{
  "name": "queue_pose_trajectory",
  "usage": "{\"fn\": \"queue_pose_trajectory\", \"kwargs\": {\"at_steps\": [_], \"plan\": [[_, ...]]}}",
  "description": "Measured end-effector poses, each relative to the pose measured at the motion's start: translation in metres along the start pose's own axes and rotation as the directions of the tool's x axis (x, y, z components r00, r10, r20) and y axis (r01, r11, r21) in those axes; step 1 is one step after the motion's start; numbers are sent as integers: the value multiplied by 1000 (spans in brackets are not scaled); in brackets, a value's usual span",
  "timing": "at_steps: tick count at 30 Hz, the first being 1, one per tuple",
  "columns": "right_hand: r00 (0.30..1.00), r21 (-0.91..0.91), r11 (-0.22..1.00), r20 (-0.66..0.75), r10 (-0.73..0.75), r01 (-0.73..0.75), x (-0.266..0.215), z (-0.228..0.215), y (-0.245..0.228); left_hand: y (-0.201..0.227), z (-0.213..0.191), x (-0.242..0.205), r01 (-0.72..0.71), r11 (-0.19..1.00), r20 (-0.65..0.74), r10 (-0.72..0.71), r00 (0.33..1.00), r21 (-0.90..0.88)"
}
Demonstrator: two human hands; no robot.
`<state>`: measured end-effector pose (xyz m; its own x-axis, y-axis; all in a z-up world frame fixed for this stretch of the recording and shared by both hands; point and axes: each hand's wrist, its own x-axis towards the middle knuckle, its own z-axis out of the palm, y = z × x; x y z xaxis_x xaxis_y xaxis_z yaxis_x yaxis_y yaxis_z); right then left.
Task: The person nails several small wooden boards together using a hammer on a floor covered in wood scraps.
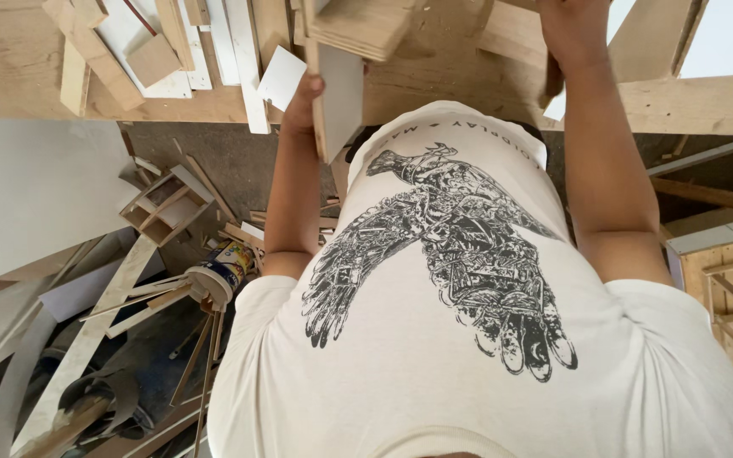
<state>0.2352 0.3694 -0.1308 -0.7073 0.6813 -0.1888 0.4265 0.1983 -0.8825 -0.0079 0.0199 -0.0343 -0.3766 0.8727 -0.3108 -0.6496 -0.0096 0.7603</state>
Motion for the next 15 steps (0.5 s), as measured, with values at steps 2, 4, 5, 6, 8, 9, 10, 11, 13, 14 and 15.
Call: {"fn": "queue_pose_trajectory", "kwargs": {"at_steps": [2,4,5,6,8,9,10,11,13,14,15], "plan": [[989,-185,973,-14,-146,141,1,2,36,8,16,-3,29,970,90,-8,996,-241],[991,-305,943,3,-135,130,-6,12,71,17,32,0,-24,976,67,39,997,-216],[999,-334,941,16,-52,54,-12,17,87,21,37,1,-50,978,54,62,997,-201],[999,-363,931,26,33,-21,-17,23,102,25,41,4,-48,977,39,57,998,-209],[1000,-444,896,7,20,-15,-24,36,125,29,45,6,-34,973,7,37,999,-228],[1000,-483,876,-4,14,-14,-27,40,130,30,45,6,-39,972,12,43,999,-234],[999,-484,874,-8,50,-48,-27,43,130,32,44,7,-43,970,16,49,999,-239],[996,-486,870,-14,87,-83,-26,45,125,32,45,8,-47,968,23,54,998,-246],[998,-546,838,-46,-46,13,-22,46,99,32,46,5,-56,970,13,61,998,-235],[975,-605,785,-62,-215,135,-20,43,80,32,46,4,-62,972,9,65,998,-229],[923,-662,709,-69,-379,242,-16,41,58,32,45,5,-61,974,22,67,997,-217]]}}
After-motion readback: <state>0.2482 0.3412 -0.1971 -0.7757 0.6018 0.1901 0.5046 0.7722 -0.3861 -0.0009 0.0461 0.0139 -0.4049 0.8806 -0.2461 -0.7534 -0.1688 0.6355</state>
